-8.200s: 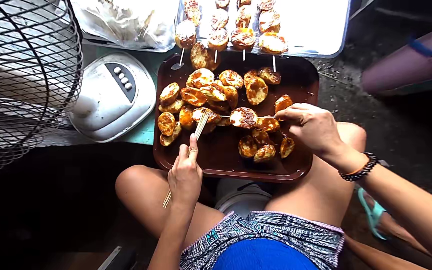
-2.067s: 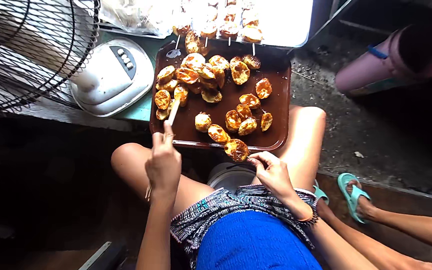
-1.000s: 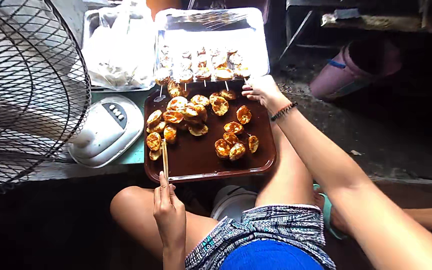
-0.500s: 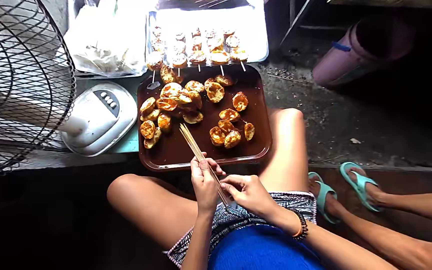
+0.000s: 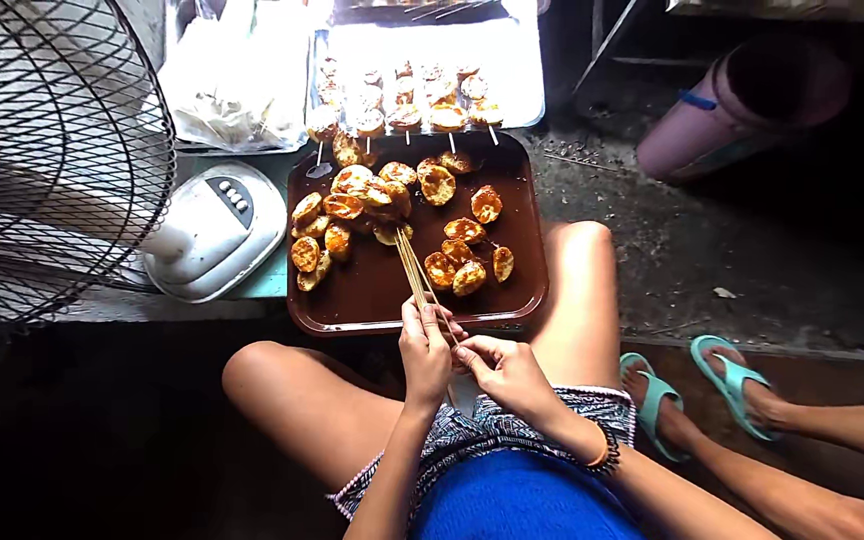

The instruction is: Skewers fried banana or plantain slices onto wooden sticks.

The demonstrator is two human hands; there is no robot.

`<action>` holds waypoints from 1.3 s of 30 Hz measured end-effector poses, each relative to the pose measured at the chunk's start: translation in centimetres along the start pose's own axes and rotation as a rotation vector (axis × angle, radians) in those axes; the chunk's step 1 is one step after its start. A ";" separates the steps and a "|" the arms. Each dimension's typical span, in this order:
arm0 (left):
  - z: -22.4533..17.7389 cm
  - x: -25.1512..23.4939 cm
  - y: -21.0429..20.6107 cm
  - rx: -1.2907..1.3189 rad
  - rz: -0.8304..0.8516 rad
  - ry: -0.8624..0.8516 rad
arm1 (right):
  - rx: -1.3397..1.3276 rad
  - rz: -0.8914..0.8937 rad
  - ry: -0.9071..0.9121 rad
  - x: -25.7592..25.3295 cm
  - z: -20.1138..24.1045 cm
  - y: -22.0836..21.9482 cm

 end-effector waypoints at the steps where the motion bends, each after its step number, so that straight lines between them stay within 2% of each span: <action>1: -0.1 -0.6 0.7 -0.148 -0.049 -0.044 | 0.076 -0.030 0.077 -0.5 0.4 0.4; 4: -1.3 -4.2 4.6 -0.655 -0.186 -0.116 | 0.446 -0.202 0.284 -4.2 1.9 3.5; 6: -2.3 -7.8 7.6 -0.875 -0.193 -0.118 | 0.640 -0.278 0.318 -7.1 3.3 6.1; 9: -3.8 -12.7 10.2 -1.039 -0.120 -0.070 | 0.830 -0.327 0.322 -10.1 6.4 8.3; 12: -5.9 -15.2 10.5 -1.237 0.019 -0.033 | 0.973 -0.307 0.385 -12.1 7.8 8.8; 15: -7.2 -14.5 11.1 -1.410 0.053 -0.124 | 1.017 -0.272 0.463 -13.2 7.9 8.8; 18: -7.7 -12.2 11.6 -1.450 0.059 -0.276 | 1.031 -0.274 0.534 -13.4 7.4 8.6; 22: -7.0 -8.9 11.5 -1.518 0.055 -0.390 | 0.982 -0.257 0.566 -13.2 7.0 8.5; 26: -5.2 -6.3 12.2 -1.537 0.060 -0.359 | 0.939 -0.261 0.597 -12.7 6.6 8.1; 30: -4.5 -3.3 14.1 -1.512 0.094 -0.186 | 0.920 -0.283 0.584 -10.8 7.3 7.5; 32: -5.0 -2.4 15.2 -1.431 0.020 -0.183 | 0.881 -0.329 0.587 -9.8 7.6 8.0; 34: -5.4 -2.3 15.3 -1.164 -0.105 -0.214 | 0.792 -0.393 0.545 -9.1 7.6 8.4; 36: -5.2 -2.9 13.4 -0.637 -0.153 -0.129 | 0.567 -0.357 0.447 -8.1 7.9 7.5; 38: -5.4 -3.4 9.4 -0.043 -0.103 0.028 | 0.128 -0.169 0.237 -7.2 7.4 5.4; 39: -5.6 -3.4 7.4 0.152 -0.097 0.074 | -0.134 -0.094 0.142 -6.8 6.9 4.1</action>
Point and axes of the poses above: each hand's wrist, its own x-axis away from the middle knuckle, its own y-axis out of the back of the hand, z = x × y, the point moved 2 cm from there along -x, towards the middle knuckle, and after that the axes turned 10 degrees about -x, right-handed, at the moved point
